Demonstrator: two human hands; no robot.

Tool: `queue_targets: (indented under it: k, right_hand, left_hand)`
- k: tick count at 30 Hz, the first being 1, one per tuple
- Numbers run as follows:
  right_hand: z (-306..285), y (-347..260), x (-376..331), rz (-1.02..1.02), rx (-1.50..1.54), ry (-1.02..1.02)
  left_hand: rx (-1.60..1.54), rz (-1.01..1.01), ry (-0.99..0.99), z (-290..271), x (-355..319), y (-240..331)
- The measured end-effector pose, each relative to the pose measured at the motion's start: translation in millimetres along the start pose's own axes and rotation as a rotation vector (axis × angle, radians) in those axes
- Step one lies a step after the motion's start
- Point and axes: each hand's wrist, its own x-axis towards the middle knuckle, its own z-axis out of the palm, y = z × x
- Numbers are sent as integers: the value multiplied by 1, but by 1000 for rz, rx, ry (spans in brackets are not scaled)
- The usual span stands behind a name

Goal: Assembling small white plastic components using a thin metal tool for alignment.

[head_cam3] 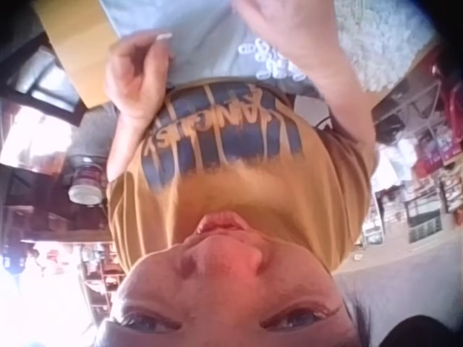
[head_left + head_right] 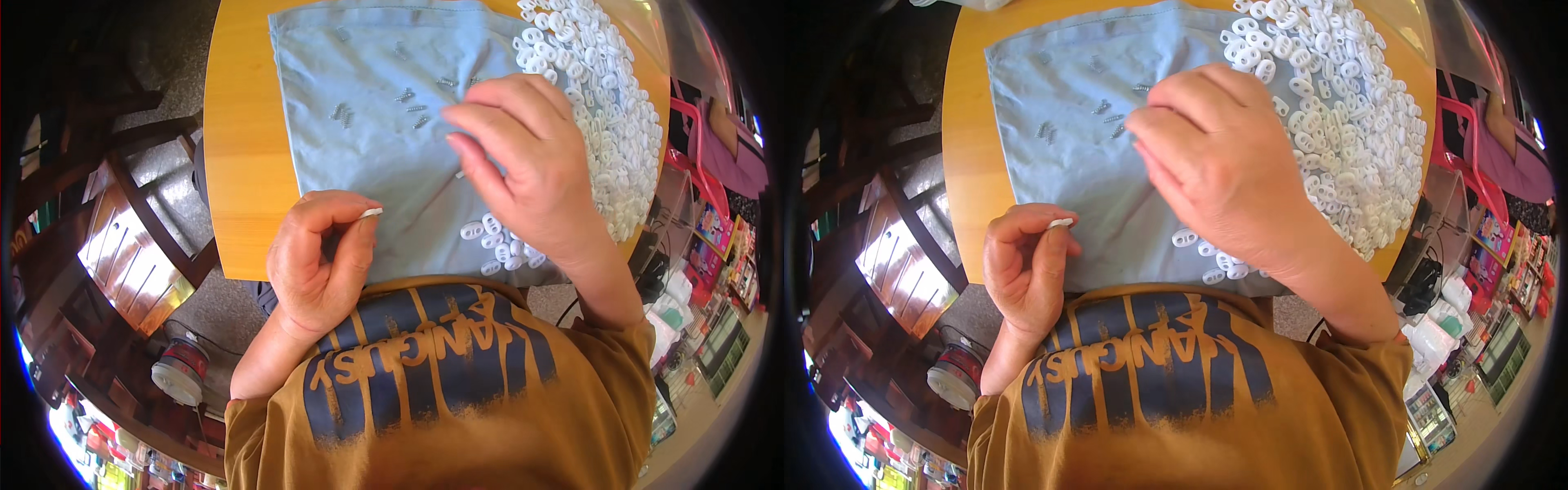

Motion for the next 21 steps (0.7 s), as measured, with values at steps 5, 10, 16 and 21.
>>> queue_targets:
  k: [5,10,16,21]
  right_hand:
    - [11,-1,8,7,28,-26]
    - [11,2,5,-64,-88,-79]
    - [17,0,-4,-246,-334,37]
    - [8,-2,-11,-178,-264,-14]
  left_hand:
    - [37,1,20,0,0,-1]
    - [10,-4,19,-1,0,0]
    - [-7,-9,11,-2,1,0]
    - [-7,-9,7,-2,2,1]
